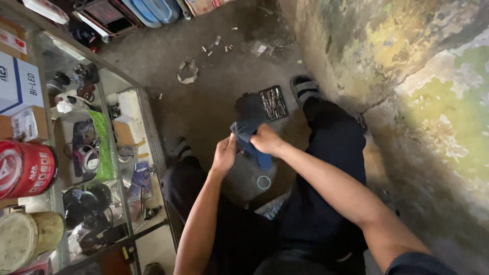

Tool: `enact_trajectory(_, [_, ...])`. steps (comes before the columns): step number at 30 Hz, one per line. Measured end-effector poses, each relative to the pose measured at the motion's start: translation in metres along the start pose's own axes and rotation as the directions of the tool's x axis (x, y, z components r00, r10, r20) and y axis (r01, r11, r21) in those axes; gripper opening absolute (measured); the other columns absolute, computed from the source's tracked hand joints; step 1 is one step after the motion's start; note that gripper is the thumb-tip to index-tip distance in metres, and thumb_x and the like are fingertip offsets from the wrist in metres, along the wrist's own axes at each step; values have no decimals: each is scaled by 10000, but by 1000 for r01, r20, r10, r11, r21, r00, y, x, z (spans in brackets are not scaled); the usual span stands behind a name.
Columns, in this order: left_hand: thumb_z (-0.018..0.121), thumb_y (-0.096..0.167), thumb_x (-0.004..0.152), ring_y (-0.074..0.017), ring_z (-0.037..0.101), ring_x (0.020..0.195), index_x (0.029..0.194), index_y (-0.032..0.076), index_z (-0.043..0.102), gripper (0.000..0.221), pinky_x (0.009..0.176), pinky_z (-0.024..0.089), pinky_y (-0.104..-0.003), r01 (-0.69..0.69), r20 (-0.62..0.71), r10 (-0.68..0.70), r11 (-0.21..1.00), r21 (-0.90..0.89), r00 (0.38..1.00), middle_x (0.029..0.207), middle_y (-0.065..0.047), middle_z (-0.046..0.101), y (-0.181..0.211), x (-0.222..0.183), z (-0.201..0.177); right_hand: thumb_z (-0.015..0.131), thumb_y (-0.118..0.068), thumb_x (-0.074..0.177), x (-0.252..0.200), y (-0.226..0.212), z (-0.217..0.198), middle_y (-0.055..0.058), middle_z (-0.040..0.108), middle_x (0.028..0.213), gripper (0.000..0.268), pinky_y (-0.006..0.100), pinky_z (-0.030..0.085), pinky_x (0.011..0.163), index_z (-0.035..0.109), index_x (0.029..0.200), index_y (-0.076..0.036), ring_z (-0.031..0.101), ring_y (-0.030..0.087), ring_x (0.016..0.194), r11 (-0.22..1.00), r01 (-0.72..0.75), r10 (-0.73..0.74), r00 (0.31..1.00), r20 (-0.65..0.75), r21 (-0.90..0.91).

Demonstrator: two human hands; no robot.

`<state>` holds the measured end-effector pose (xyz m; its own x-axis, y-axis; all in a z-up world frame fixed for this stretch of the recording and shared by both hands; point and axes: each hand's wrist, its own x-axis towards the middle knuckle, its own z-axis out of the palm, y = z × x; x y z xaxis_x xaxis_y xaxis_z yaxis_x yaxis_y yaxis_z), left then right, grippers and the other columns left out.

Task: The person cleans small metal bolts and parts using a cloth.

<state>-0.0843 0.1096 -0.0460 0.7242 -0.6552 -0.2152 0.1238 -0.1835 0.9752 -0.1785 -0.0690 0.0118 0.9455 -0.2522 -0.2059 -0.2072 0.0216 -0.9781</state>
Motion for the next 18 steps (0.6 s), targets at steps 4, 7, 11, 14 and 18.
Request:
enact_trajectory(4, [529, 307, 1091, -95, 583, 671, 848, -27, 690, 443, 645, 481, -275, -34, -23, 41, 969, 246, 999, 717, -21, 661, 12, -2, -1, 585, -155, 887, 1, -2, -2, 52, 764, 932, 211, 347, 519, 795, 717, 982, -21, 637, 137, 859, 985, 169, -168, 986, -10, 23])
enact_trajectory(7, [675, 237, 990, -69, 609, 724, 974, -16, 734, 260, 680, 509, -251, -73, -258, 151, 955, 289, 954, 773, -5, 704, 44, -12, 5, 534, -168, 883, 14, 27, 0, 131, 758, 997, 267, 398, 533, 858, 704, 1027, -20, 657, 226, 933, 940, 333, -336, 941, 31, 79])
enact_trajectory(11, [704, 177, 1002, -76, 605, 789, 1045, -28, 701, 209, 744, 505, -245, -246, -334, 278, 960, 137, 901, 877, -17, 695, 43, -7, -4, 598, -224, 887, 33, 67, 1, 255, 730, 997, 260, 464, 553, 835, 727, 950, -7, 721, 372, 1000, 865, 3, -36, 998, -56, -501])
enact_trajectory(14, [689, 152, 978, -77, 596, 786, 1160, -1, 715, 239, 705, 502, -256, -157, -172, 174, 982, 108, 969, 927, -26, 707, 55, -11, -2, 557, -198, 815, 18, 35, 2, 266, 723, 990, 285, 498, 534, 821, 680, 1009, -29, 682, 430, 988, 898, 230, -221, 973, 69, -376])
enact_trajectory(18, [715, 136, 961, -90, 666, 834, 1122, -15, 743, 223, 767, 546, -257, -124, -172, 141, 987, 106, 975, 940, -37, 752, 42, -8, -10, 559, -253, 887, 16, 32, 2, 247, 740, 986, 276, 473, 557, 812, 697, 992, -39, 734, 373, 983, 917, 67, -31, 995, 97, -393])
